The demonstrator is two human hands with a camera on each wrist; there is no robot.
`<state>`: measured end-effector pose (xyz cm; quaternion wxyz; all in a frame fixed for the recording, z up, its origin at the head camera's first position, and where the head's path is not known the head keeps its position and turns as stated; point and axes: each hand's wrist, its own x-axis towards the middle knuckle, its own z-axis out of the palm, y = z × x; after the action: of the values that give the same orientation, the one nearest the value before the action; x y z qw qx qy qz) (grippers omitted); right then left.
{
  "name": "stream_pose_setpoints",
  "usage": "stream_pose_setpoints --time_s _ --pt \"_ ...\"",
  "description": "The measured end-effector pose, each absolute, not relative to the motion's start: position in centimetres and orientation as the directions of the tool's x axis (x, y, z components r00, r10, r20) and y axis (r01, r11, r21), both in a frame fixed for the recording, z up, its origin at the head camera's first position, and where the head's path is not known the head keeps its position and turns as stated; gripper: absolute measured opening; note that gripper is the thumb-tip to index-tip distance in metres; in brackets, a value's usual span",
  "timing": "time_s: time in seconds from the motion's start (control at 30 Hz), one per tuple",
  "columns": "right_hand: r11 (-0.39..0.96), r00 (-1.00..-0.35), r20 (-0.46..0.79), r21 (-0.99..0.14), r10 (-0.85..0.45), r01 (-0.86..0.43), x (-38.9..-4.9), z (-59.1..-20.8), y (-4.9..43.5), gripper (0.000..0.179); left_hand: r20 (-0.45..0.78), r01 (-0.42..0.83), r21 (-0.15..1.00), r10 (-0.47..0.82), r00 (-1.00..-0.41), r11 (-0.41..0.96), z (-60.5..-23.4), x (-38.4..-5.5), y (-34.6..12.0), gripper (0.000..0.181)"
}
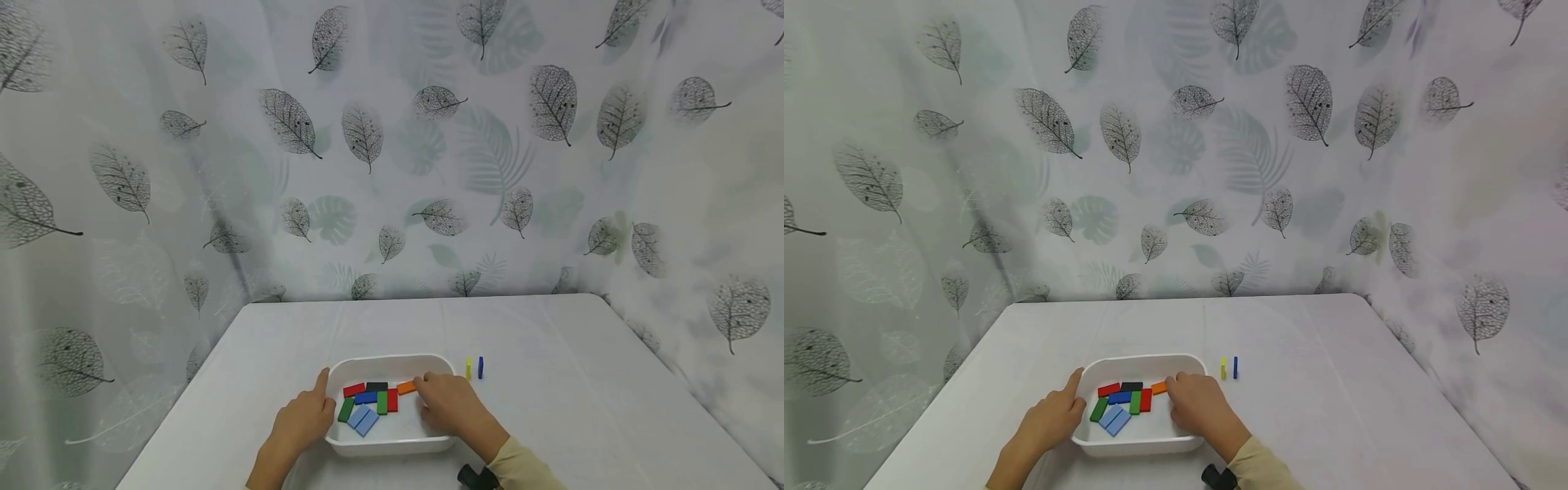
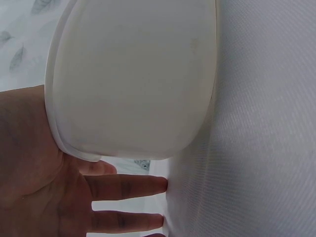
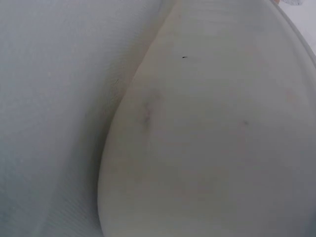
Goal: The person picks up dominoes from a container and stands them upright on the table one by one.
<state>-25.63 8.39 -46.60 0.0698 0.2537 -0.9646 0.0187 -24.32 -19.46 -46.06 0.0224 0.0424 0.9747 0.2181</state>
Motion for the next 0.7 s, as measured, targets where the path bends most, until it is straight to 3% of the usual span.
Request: stream_pose_setpoints --time_s 0.3,0.43,0.7 --pt "0.822 -0.834 0.149 -0.150 -0.531 -0.550 -25.84 -46.31 8.89 0.032 -0.033 0.066 0.426 0.088 -0.996 0.902 -46.06 -24.30 -19.36 0.062" --pt "0.850 -0.852 0.178 -0.116 -0.492 -0.514 -25.85 -46.21 8.82 0.031 -0.031 0.066 0.422 0.087 -0.996 0.904 -45.94 -24.29 -19.33 0.062" --pt "0.882 -0.878 0.123 -0.042 -0.462 -0.470 -25.89 -46.46 8.13 0.035 -0.029 0.064 0.433 0.085 -0.996 0.899 -46.03 -24.28 -19.39 0.063"
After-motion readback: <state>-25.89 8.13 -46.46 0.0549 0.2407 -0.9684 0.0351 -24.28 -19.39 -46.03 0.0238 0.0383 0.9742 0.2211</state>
